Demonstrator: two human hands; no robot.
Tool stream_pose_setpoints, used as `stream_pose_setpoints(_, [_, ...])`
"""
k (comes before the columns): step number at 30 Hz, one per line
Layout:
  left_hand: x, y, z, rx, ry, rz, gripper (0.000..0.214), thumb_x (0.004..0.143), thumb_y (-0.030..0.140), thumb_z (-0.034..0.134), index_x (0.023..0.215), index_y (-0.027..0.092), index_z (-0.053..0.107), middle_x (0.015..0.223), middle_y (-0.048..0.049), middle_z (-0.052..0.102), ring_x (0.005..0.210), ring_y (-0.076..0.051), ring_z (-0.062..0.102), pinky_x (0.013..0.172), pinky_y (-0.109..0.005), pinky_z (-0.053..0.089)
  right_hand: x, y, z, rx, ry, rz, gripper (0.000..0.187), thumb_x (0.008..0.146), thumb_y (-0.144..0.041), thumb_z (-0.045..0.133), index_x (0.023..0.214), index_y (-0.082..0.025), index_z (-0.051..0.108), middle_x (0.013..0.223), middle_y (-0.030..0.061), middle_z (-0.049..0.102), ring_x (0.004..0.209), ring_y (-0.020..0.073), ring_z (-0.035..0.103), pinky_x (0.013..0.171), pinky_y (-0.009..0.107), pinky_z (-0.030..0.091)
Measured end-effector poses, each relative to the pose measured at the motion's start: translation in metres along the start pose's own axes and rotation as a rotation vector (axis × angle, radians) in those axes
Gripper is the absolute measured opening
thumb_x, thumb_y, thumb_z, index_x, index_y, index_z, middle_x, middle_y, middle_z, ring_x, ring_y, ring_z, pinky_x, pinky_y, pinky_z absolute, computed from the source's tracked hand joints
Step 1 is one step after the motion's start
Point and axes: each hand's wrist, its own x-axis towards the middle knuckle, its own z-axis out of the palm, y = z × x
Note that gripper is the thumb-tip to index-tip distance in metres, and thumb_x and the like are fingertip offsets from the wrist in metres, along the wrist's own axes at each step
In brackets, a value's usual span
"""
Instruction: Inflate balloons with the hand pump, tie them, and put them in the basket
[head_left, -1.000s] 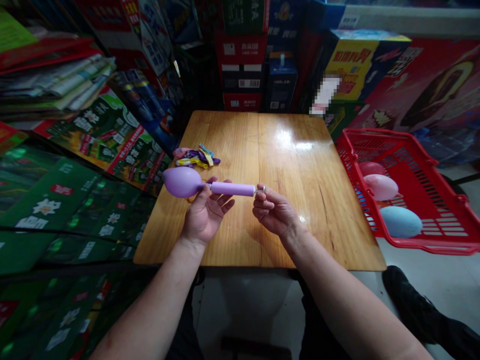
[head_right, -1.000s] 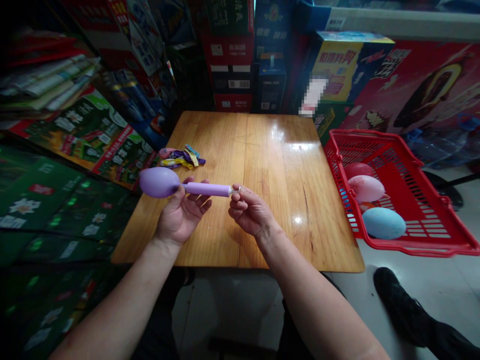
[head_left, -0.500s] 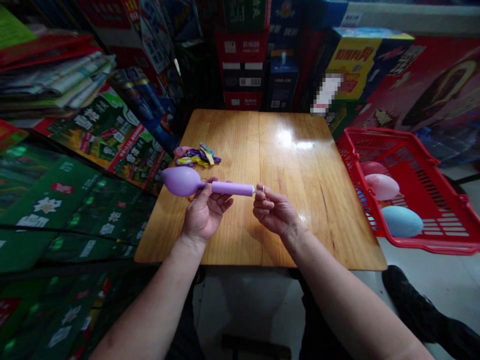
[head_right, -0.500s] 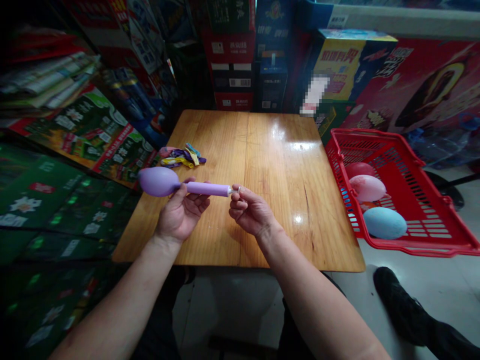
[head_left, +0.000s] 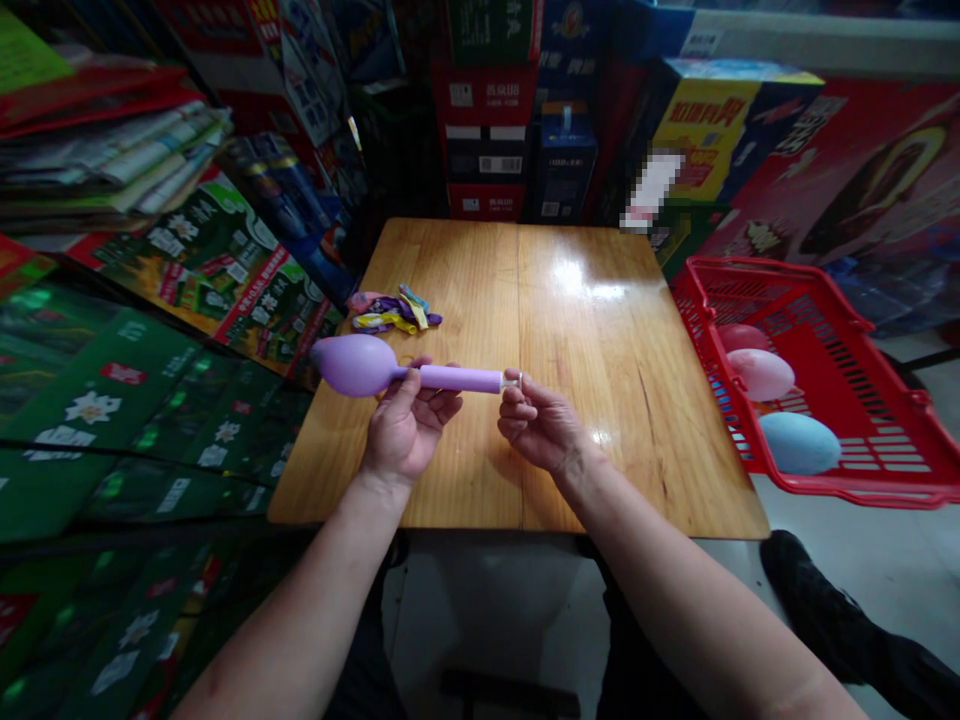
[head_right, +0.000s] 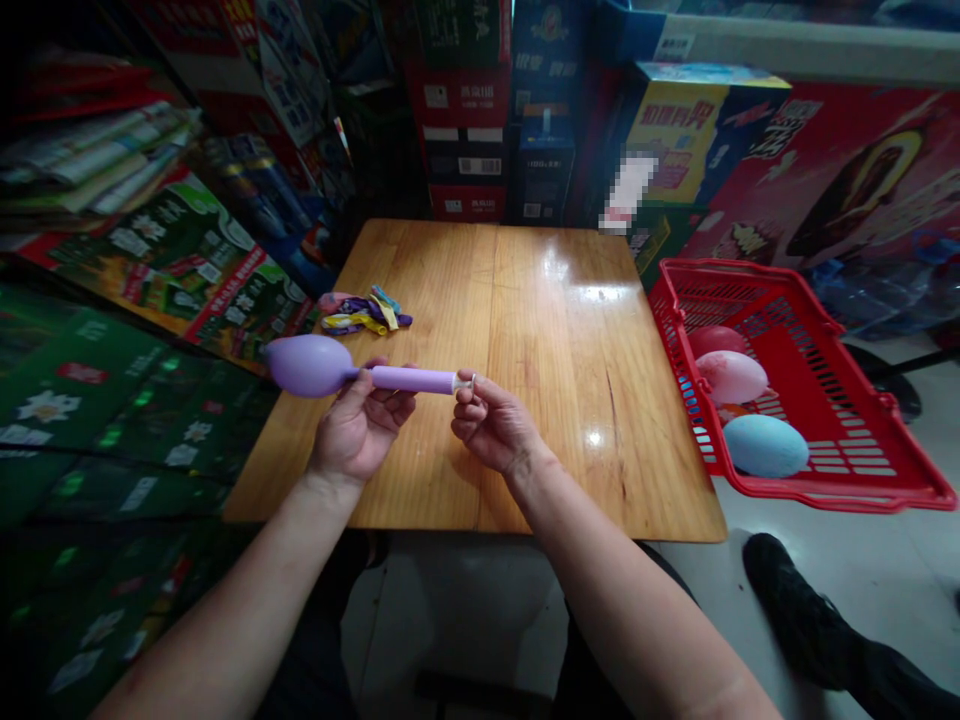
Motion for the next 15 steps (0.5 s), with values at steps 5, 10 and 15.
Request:
stream_pose_setpoints(5, [0.008,0.007,-0.003,-0.006,0.032,0.028,0.024,0.093,0.035,0.065,0.111,0.02,0.068,0.109,-0.0124,0.076,0.089,-0.02,0.074,0.076,-0.03,0.059,0.002,-0.004,0.001,-0.009,-0.045,0.015,0.01,0.092,-0.024,0.066,0.098,-0.017,0.061,0.073,-0.0012,0.066,0.052,0.0044,0.049,0.05,0.013,0.043])
stream_pose_setpoints(10, [0.01,0.011,-0.007,0.009,0.096,0.02,0.023,0.094,0.035,0.064,0.11,0.019,0.068,0.104,-0.0124,0.076,0.084,-0.019,0.074,0.069,-0.027,0.058,0.003,-0.001,-0.012,-0.096,0.18,0.128,0.01,0.091,-0.018,0.062,0.083,-0.015,0.057,0.063,-0.0023,0.062,0.044,0.0038,0.047,0.043,0.012,0.04])
stream_pose_setpoints(15, [0.01,0.013,-0.006,0.005,0.108,0.017,0.021,0.096,0.032,0.061,0.11,0.018,0.068,0.101,-0.0116,0.077,0.083,-0.019,0.074,0.066,-0.026,0.056,-0.021,0.045,0.011,-0.273,-0.205,0.342,0.011,0.089,-0.024,0.066,0.088,-0.013,0.064,0.073,0.005,0.072,0.051,0.0112,0.061,0.052,0.024,0.053])
